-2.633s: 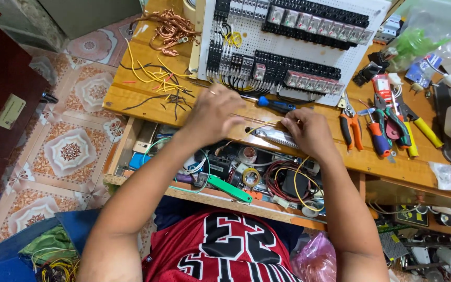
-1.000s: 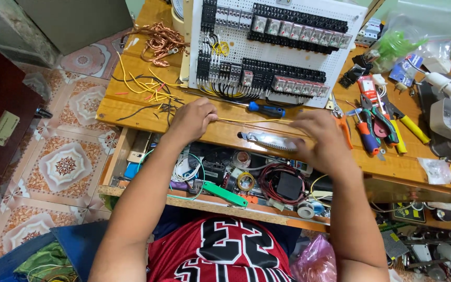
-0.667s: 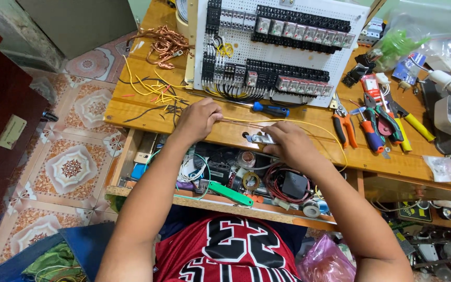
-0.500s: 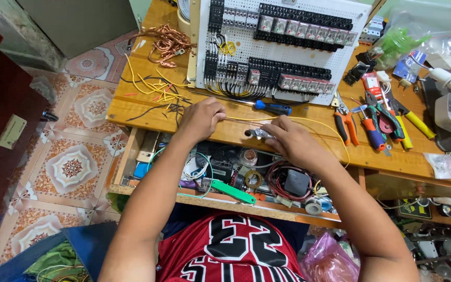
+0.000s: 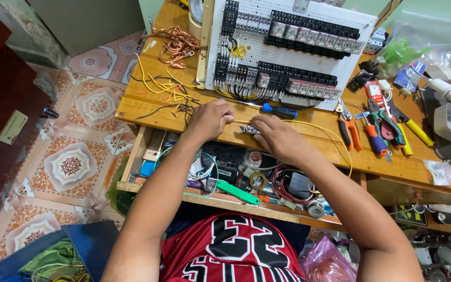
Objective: Wiring an electrical panel by stripping insulation from wires and connecting them to terminals
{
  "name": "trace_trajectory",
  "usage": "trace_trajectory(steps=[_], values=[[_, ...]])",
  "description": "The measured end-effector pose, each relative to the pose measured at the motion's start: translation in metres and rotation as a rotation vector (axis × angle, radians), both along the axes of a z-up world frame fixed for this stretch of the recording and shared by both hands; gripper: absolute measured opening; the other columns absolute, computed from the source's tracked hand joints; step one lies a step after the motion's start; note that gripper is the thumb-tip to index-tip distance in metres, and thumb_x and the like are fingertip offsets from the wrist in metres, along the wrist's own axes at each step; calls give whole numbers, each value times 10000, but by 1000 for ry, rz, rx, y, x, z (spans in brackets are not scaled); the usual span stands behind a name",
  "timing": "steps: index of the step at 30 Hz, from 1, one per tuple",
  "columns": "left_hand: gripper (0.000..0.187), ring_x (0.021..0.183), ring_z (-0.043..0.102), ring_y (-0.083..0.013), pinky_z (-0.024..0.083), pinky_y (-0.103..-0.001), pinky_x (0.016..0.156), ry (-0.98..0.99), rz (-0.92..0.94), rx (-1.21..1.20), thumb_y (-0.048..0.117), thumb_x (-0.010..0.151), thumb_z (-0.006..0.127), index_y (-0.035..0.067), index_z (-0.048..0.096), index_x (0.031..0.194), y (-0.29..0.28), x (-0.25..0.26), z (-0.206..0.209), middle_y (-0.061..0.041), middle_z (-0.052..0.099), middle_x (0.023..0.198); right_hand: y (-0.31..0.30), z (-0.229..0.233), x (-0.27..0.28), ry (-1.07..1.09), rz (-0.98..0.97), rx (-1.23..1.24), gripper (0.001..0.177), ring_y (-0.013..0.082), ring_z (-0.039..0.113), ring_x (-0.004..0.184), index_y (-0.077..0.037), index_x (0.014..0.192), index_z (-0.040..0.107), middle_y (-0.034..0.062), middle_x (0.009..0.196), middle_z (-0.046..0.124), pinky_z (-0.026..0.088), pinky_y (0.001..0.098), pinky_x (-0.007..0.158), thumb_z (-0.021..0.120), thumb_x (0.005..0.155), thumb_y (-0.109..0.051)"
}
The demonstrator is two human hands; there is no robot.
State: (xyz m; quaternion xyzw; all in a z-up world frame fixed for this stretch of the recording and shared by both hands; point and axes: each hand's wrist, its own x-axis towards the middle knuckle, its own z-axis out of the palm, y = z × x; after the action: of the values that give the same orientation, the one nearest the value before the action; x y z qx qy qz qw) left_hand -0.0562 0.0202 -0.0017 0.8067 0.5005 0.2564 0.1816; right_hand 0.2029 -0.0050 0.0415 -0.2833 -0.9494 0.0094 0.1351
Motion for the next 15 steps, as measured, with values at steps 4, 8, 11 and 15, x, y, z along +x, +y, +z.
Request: trace_trajectory(steps=[4,8,11,15], values=[[111,921,706,-371,581,-521,803,-15,19,-4,298,938,673,200,694,890,-2,2,1,-64,648,889,-4,3,0,-12,-9,-20,303,415,642,1025,-15,1247,593,179,1225,614,552,477,827,548,1034,-226],[109,905,707,-349,589,-494,796,-24,67,-8,294,938,668,207,691,876,1,4,-6,-51,634,872,2,-9,5,-32,-2,12,299,373,638,1078,-21,1242,602,165,1178,649,539,430,884,531,1052,-241],[104,892,706,-339,589,-483,773,-53,92,-3,285,934,680,206,687,867,2,2,-7,-44,614,848,6,-19,5,-36,17,56,288,362,633,1108,-23,1222,604,163,1128,652,531,422,909,548,1047,-245],[97,885,697,-382,575,-505,766,-78,87,-10,259,921,703,174,710,876,3,2,-9,-86,610,831,5,-14,2,32,29,42,292,391,666,1037,6,1226,600,190,1097,657,551,446,889,572,1033,-211]])
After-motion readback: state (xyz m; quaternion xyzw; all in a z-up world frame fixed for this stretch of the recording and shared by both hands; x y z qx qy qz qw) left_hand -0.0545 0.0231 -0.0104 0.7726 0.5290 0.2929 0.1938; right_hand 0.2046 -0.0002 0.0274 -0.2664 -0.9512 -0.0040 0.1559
